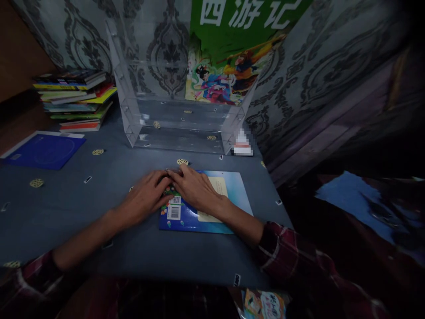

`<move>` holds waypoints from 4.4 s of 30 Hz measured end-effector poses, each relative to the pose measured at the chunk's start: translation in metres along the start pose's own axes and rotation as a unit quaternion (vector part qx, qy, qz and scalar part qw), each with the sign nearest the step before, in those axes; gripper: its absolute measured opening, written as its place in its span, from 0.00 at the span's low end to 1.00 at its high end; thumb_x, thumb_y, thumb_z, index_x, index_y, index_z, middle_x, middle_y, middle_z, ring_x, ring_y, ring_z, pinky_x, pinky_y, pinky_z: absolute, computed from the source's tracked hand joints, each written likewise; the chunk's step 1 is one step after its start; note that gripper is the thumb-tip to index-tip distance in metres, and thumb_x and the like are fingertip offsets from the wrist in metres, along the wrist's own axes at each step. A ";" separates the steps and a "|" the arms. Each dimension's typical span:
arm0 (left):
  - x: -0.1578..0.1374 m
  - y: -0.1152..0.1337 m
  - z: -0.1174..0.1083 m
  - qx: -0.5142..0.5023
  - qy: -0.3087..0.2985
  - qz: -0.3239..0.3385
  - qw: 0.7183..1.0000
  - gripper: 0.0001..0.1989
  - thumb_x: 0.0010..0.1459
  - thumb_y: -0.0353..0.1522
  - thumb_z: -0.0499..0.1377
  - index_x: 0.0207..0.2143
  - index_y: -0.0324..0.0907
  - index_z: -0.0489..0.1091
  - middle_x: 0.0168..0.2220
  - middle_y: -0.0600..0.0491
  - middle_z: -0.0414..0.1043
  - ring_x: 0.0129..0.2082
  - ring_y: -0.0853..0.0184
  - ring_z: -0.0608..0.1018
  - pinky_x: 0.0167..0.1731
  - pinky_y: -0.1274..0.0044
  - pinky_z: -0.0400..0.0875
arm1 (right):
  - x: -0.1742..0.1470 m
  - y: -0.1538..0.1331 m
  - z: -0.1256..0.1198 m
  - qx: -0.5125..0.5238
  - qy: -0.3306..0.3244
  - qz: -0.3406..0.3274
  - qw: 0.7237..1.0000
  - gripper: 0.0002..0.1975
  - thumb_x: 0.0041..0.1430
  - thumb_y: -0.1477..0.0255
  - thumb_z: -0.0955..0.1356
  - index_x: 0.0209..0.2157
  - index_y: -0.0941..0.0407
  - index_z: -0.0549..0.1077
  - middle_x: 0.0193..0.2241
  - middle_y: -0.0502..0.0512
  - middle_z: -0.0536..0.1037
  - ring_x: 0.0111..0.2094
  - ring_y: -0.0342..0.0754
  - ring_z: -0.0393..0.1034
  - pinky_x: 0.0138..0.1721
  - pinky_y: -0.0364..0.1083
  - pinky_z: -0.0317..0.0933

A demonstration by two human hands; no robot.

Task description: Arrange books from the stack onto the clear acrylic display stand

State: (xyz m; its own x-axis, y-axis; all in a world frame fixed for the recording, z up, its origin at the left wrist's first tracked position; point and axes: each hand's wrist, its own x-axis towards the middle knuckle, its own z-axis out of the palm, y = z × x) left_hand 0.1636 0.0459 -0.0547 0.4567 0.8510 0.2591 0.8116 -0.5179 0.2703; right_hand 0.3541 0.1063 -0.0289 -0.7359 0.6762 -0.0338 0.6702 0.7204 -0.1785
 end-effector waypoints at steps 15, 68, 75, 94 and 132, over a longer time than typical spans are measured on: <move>-0.002 -0.012 0.007 0.023 0.003 -0.008 1.000 0.23 0.71 0.49 0.49 0.56 0.43 0.64 0.61 0.40 0.69 0.61 0.51 0.73 0.54 0.58 0.72 | 0.000 0.002 0.010 0.000 0.038 -0.007 0.999 0.19 0.77 0.66 0.56 0.59 0.59 0.67 0.52 0.65 0.71 0.51 0.56 0.69 0.41 0.51 0.70; 0.053 0.033 0.017 0.147 -0.076 -0.011 0.986 0.26 0.57 0.18 0.46 0.57 0.33 0.66 0.51 0.41 0.72 0.50 0.56 0.73 0.55 0.62 0.70 | -0.027 0.026 0.020 -0.093 0.137 -0.001 0.986 0.16 0.74 0.69 0.62 0.50 0.65 0.75 0.45 0.65 0.77 0.49 0.59 0.66 0.46 0.56 0.61; 0.054 0.041 0.016 0.187 -0.105 -0.031 0.976 0.29 0.60 0.20 0.47 0.64 0.32 0.61 0.54 0.39 0.71 0.51 0.55 0.72 0.53 0.63 0.70 | -0.031 0.027 0.019 -0.075 0.143 0.021 0.987 0.16 0.74 0.67 0.62 0.51 0.64 0.75 0.46 0.65 0.77 0.49 0.58 0.66 0.46 0.57 0.61; 0.040 0.029 0.001 0.225 -0.121 -0.044 0.966 0.27 0.64 0.22 0.46 0.64 0.37 0.64 0.55 0.41 0.70 0.52 0.54 0.72 0.49 0.64 0.73 | -0.016 0.008 0.028 -0.071 0.174 0.018 0.982 0.13 0.72 0.73 0.63 0.48 0.65 0.76 0.45 0.64 0.76 0.48 0.59 0.65 0.46 0.56 0.62; 0.043 0.033 -0.003 0.230 -0.130 -0.046 0.963 0.28 0.64 0.20 0.45 0.65 0.32 0.63 0.58 0.38 0.70 0.55 0.52 0.72 0.52 0.63 0.73 | -0.086 0.092 0.025 0.100 0.212 0.120 0.965 0.16 0.70 0.73 0.62 0.54 0.60 0.76 0.53 0.63 0.79 0.52 0.57 0.69 0.52 0.56 0.63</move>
State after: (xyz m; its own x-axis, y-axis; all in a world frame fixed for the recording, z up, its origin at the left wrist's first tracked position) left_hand 0.2089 0.0647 -0.0321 0.4026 0.9154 -0.0043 0.9012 -0.3972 -0.1736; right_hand 0.4772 0.1106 -0.0670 -0.4279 0.8525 0.3002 0.7526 0.5200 -0.4040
